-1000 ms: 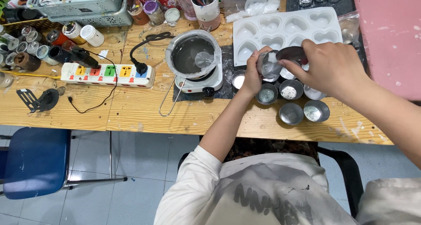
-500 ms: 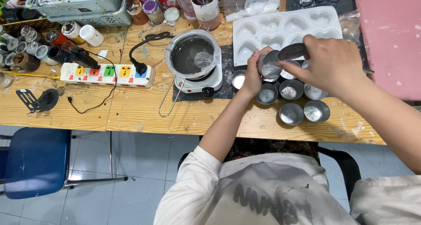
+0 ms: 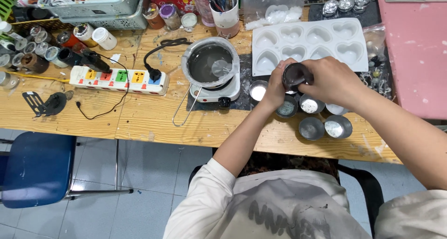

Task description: Scooping liquid wax from a melter and pouring it into small metal containers.

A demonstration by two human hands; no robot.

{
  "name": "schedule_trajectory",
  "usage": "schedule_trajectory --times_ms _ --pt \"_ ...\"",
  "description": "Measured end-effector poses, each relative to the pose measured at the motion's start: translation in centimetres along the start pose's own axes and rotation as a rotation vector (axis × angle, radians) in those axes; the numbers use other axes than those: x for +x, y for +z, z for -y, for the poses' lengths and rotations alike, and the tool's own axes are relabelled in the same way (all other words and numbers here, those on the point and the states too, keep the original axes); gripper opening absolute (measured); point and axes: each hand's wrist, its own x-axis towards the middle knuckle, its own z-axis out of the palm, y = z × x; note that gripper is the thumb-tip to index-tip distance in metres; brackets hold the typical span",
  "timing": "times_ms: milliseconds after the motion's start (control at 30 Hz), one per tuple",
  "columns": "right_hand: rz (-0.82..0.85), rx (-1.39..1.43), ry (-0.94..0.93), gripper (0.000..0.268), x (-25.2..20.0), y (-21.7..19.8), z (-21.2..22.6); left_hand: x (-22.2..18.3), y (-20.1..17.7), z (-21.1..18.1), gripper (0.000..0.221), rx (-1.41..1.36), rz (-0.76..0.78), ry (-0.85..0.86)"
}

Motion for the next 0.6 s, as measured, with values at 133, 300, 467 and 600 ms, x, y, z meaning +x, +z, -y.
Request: schedule_trajectory --times_ms 133,300,467,600 --pt "0.045 -0.004 0.039 0.028 2.4 -1.6 2.1 0.6 0.1 -1.3 0.053 -0.268 -0.167 -0.232" --pt "-0.123 0.393 -0.399 0.032 9.5 0.5 5.9 1.1 -0.2 0.7 0.063 -0.270 -0.258 -0.335" --pt "-0.001 0.287 -0.373 0.035 14.7 3.2 8.5 1.3 -0.9 2.0 0.069 -0.253 -0.226 -0.261" --pt "-0.103 0.224 -0.435 0.060 15.3 2.9 9.1 1.5 -0.7 1.6 0.066 -0.228 -0.199 -0.316"
